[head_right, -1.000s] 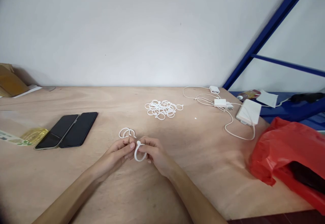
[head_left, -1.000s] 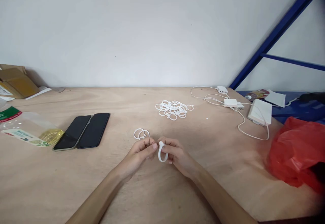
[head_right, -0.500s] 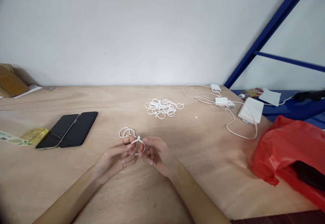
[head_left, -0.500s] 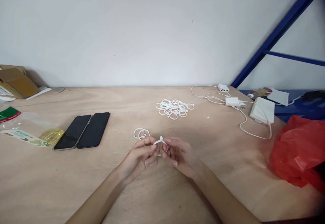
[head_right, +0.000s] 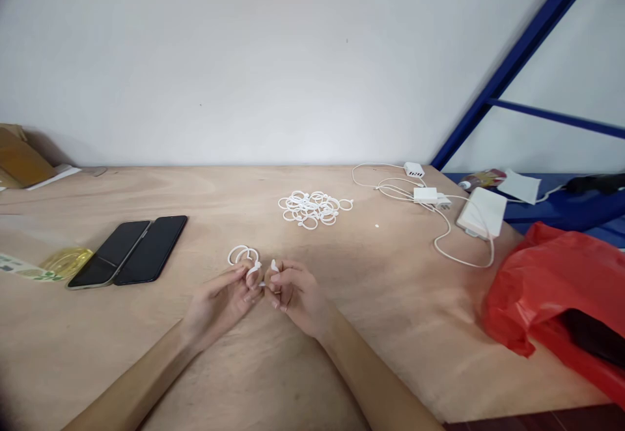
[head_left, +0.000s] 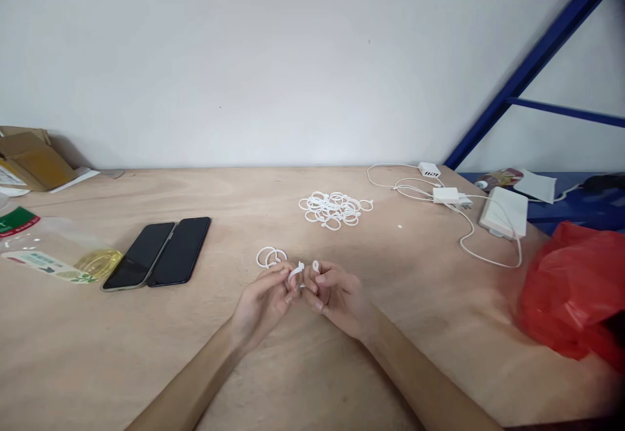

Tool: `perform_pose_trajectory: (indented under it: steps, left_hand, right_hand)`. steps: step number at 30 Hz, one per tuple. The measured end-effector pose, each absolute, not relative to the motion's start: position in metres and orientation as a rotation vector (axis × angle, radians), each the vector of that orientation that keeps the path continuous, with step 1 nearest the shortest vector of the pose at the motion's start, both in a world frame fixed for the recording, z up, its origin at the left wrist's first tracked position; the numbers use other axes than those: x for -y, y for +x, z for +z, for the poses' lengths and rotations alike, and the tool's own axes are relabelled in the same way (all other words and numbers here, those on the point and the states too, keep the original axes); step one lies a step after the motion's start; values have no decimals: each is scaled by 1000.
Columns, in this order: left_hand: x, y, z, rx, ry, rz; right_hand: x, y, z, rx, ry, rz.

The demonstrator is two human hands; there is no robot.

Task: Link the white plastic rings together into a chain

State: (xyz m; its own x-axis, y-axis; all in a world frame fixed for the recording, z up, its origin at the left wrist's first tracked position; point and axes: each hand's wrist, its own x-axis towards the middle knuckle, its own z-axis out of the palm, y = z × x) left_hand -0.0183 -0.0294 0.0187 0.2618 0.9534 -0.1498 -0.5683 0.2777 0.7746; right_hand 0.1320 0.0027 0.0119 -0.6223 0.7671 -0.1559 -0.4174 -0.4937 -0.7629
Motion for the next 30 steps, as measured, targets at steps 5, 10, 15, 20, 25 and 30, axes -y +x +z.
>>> perform_pose_trajectory:
  steps: [5, 10, 15, 20, 25, 30]
  left_hand:
    - [25, -37, 12, -1283, 1594, 1232]
    - [25, -43, 2, -1562, 1903, 1171]
    - [24, -39, -1, -1544, 1878, 1175]
    - [22, -36, 0, -1490, 1822, 1237]
    - [24, -29, 4, -1430, 1583, 1255]
    - [26, -21, 5, -1214, 1303, 1128]
  right_hand:
    - [-27, 144, 1, 1415, -1233, 1245]
    - [-57, 157, -17, 1895, -1576, 433]
    - [-70, 155, -21, 2015, -1776, 245]
    - [-63, 158, -15, 1854, -1640, 416]
    - [-32, 150, 4, 1359, -1221, 1544]
    - [-10, 136, 16, 1049, -896, 2115]
